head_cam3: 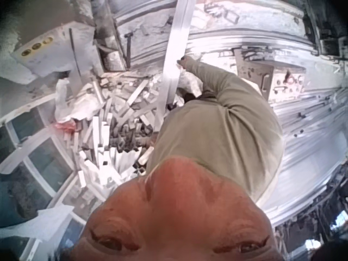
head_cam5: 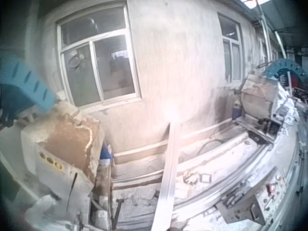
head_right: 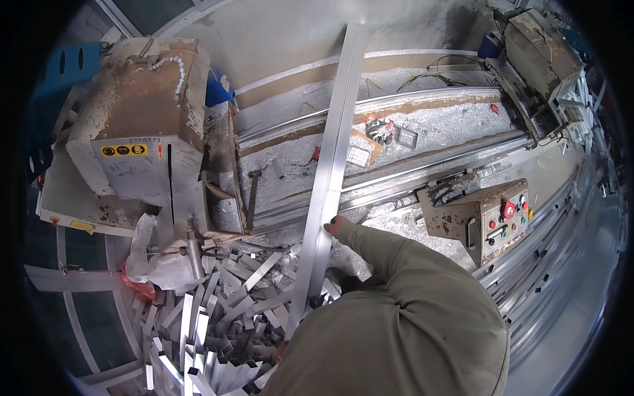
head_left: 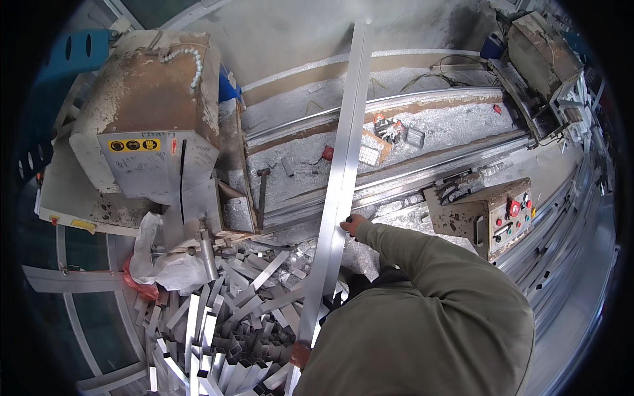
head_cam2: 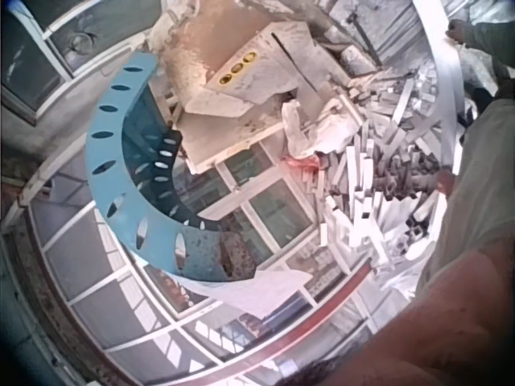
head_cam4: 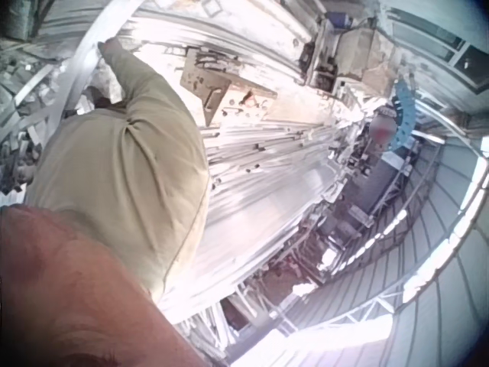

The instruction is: The person selects aluminum profiles from a pile, marks them with a marker, and cuts them using a miter saw. They measure lengths with a tape measure, consult a paper list, and stack the cut pieces.

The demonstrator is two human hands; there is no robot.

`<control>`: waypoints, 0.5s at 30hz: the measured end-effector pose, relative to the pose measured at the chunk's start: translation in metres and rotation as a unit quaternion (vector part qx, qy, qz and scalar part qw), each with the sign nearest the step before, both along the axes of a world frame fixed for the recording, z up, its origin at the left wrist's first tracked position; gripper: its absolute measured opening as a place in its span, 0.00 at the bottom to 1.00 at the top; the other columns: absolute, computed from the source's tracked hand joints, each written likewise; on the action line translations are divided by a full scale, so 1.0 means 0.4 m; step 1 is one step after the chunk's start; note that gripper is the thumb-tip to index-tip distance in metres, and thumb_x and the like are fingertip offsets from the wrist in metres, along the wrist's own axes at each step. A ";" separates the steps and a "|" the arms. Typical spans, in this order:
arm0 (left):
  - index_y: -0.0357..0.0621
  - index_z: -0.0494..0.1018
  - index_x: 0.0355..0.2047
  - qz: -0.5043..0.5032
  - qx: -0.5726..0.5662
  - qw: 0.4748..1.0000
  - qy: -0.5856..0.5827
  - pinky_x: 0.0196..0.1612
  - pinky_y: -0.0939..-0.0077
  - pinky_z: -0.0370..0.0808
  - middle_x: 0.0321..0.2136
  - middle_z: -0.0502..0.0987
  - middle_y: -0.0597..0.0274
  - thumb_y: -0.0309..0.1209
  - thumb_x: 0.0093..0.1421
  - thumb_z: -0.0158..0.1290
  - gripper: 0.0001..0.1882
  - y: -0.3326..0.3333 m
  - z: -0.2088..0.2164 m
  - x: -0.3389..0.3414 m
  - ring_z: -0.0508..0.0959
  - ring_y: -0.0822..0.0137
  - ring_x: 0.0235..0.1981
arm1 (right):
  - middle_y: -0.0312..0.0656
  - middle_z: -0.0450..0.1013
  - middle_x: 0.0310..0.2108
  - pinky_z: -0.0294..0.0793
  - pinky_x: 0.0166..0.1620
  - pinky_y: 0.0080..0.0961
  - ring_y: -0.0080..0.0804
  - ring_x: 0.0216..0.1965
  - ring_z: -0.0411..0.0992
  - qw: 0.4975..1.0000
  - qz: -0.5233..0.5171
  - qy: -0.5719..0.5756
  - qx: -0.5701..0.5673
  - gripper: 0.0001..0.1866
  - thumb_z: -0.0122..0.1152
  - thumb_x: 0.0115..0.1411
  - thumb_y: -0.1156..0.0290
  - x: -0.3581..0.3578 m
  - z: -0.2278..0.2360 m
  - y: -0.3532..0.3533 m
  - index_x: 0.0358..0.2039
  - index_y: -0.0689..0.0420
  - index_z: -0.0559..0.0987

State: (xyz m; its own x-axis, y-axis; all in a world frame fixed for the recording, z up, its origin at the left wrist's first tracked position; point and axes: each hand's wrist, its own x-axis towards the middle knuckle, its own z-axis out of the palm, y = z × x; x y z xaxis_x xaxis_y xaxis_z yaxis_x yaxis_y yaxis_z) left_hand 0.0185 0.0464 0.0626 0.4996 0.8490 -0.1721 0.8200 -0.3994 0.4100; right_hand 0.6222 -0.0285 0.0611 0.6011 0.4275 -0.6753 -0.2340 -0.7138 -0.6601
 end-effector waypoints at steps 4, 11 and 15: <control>0.39 0.72 0.60 -0.066 0.033 0.997 -0.023 0.58 0.45 0.70 0.52 0.78 0.45 0.51 0.60 0.60 0.35 0.050 0.025 0.105 0.76 0.41 0.55 | 0.49 0.83 0.37 0.84 0.34 0.40 0.39 0.34 0.83 0.996 0.040 0.061 -0.051 0.31 0.65 0.65 0.44 -0.073 0.013 -0.203 0.54 0.60 0.82; 0.38 0.71 0.64 -0.237 0.203 0.947 -0.069 0.60 0.45 0.70 0.56 0.77 0.45 0.52 0.61 0.59 0.38 0.096 0.060 0.294 0.75 0.41 0.58 | 0.55 0.82 0.49 0.78 0.58 0.46 0.56 0.53 0.80 0.987 0.008 -0.109 -0.114 0.27 0.64 0.63 0.48 -0.148 0.105 -0.498 0.51 0.57 0.84; 0.27 0.59 0.72 -0.319 0.110 0.932 -0.134 0.70 0.39 0.63 0.67 0.66 0.30 0.43 0.63 0.61 0.44 0.154 0.162 0.509 0.66 0.32 0.68 | 0.54 0.81 0.51 0.78 0.59 0.47 0.56 0.55 0.79 0.985 -0.045 -0.131 -0.100 0.26 0.64 0.64 0.50 -0.166 0.133 -0.641 0.53 0.56 0.83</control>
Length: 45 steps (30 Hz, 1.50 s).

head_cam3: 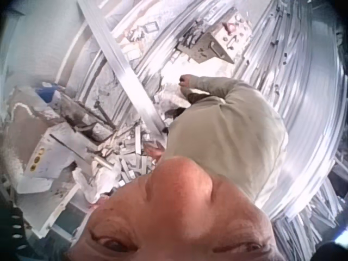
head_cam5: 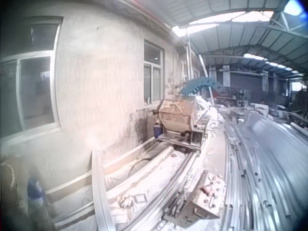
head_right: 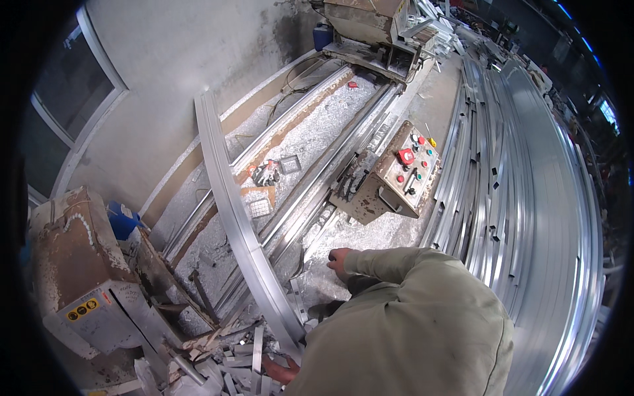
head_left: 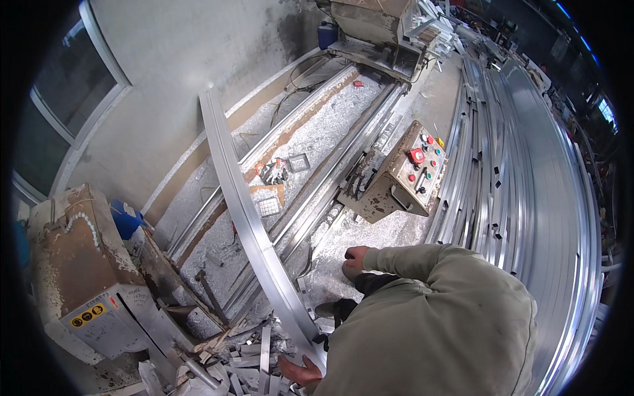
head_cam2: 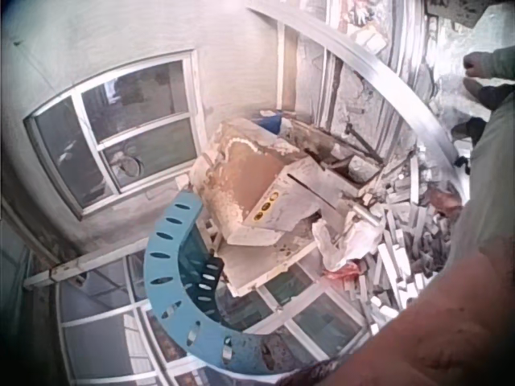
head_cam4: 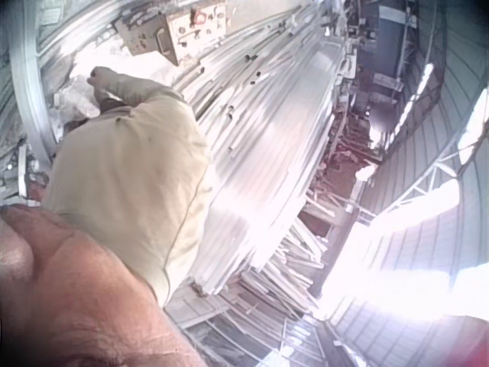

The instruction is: The person selects aluminum profiles from a pile, marks them with a marker, and cuts them using a miter saw. They measure lengths with a tape measure, consult a paper list, and stack the cut pieces.

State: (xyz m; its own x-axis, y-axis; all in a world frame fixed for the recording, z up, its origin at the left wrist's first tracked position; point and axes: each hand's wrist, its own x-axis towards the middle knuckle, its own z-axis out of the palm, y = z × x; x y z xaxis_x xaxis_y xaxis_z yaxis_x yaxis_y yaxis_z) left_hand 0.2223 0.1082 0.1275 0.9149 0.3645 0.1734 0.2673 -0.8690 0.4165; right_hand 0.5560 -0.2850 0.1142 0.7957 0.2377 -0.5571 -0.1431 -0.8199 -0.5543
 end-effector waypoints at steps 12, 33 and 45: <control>0.26 0.58 0.70 -0.024 -0.115 0.993 0.001 0.74 0.42 0.57 0.66 0.64 0.29 0.26 0.57 0.61 0.42 -0.169 0.011 0.301 0.62 0.31 0.70 | 0.53 0.82 0.45 0.79 0.53 0.47 0.55 0.48 0.80 0.982 0.053 -0.096 0.153 0.22 0.62 0.68 0.53 -0.001 0.323 -0.350 0.54 0.56 0.79; 0.29 0.61 0.70 -0.113 -0.166 0.970 0.139 0.67 0.51 0.69 0.64 0.69 0.35 0.26 0.63 0.61 0.37 -0.705 -0.115 0.649 0.73 0.42 0.63 | 0.54 0.83 0.43 0.80 0.51 0.48 0.56 0.46 0.81 0.927 -0.356 -0.120 0.012 0.20 0.63 0.66 0.55 -0.284 0.083 -1.416 0.49 0.56 0.83; 0.35 0.59 0.73 -0.242 -0.282 0.928 0.022 0.67 0.55 0.70 0.68 0.66 0.41 0.26 0.70 0.54 0.32 -1.369 0.195 1.240 0.70 0.50 0.67 | 0.52 0.85 0.38 0.83 0.48 0.43 0.48 0.41 0.84 0.822 -0.554 0.104 -0.080 0.21 0.66 0.64 0.52 -0.800 -0.032 -1.664 0.43 0.59 0.86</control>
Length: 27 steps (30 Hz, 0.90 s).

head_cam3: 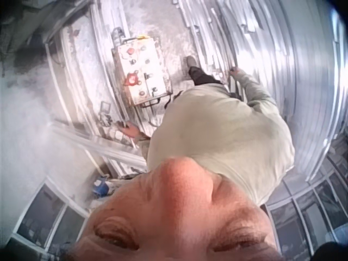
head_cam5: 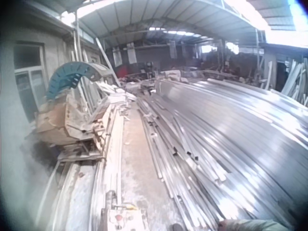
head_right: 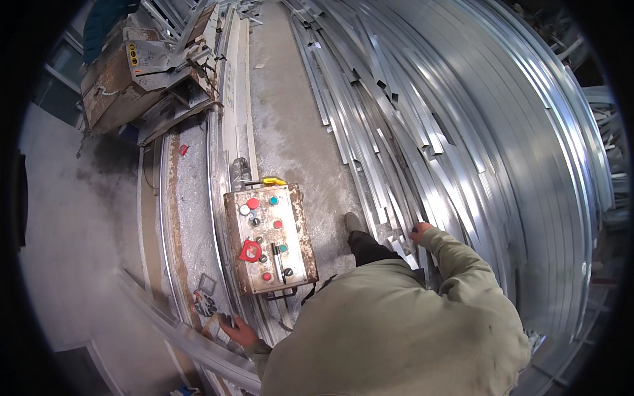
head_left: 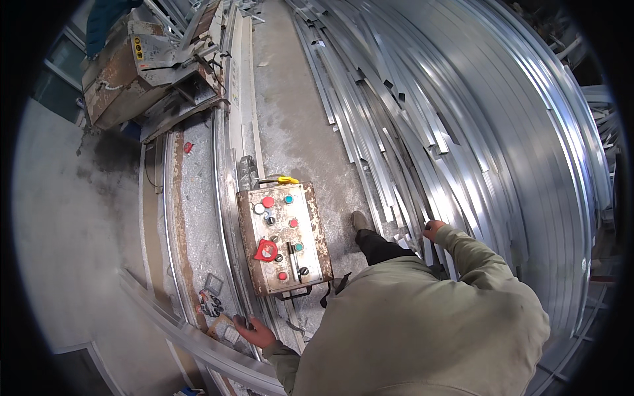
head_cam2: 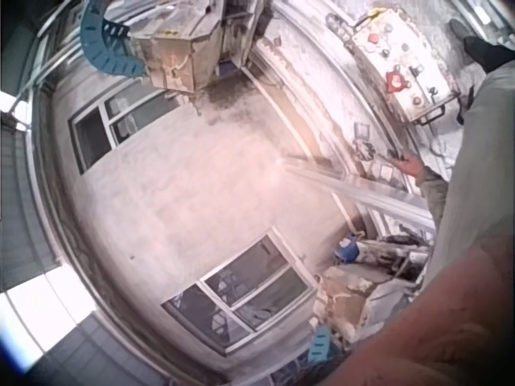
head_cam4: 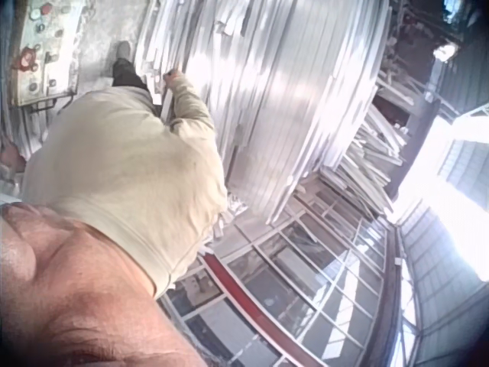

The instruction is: The person selects aluminum profiles from a pile, marks them with a marker, and cuts them using a miter saw. They measure lengths with a tape measure, consult a paper list, and stack the cut pieces.

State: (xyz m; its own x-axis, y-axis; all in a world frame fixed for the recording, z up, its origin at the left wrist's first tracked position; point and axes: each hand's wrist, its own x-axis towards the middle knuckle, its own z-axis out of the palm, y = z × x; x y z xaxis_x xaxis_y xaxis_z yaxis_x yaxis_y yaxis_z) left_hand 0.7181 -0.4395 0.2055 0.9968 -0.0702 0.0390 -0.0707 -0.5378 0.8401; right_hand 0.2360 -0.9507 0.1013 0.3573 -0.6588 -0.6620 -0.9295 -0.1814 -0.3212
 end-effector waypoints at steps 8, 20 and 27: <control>0.35 0.61 0.71 0.005 -0.116 0.990 -0.080 0.65 0.57 0.71 0.67 0.70 0.46 0.26 0.71 0.55 0.30 -0.551 0.122 0.213 0.73 0.52 0.64 | 0.45 0.83 0.31 0.83 0.32 0.36 0.35 0.26 0.83 0.992 -0.096 -0.038 0.069 0.19 0.64 0.68 0.57 0.025 -0.130 -0.443 0.46 0.62 0.84; 0.41 0.67 0.66 0.024 -0.473 0.868 0.150 0.63 0.50 0.72 0.59 0.77 0.54 0.38 0.71 0.59 0.28 -1.416 0.246 0.764 0.77 0.57 0.59 | 0.51 0.84 0.36 0.82 0.44 0.39 0.42 0.37 0.84 0.986 0.030 -0.159 -0.024 0.21 0.65 0.67 0.56 0.591 0.184 -1.042 0.47 0.62 0.83; 0.44 0.69 0.63 0.013 -0.606 0.774 0.183 0.67 0.47 0.67 0.62 0.74 0.53 0.38 0.71 0.57 0.23 -1.827 0.160 1.424 0.73 0.53 0.65 | 0.55 0.83 0.48 0.81 0.57 0.40 0.50 0.52 0.82 0.971 0.150 -0.144 -0.118 0.24 0.66 0.67 0.56 1.085 0.397 -1.291 0.55 0.61 0.81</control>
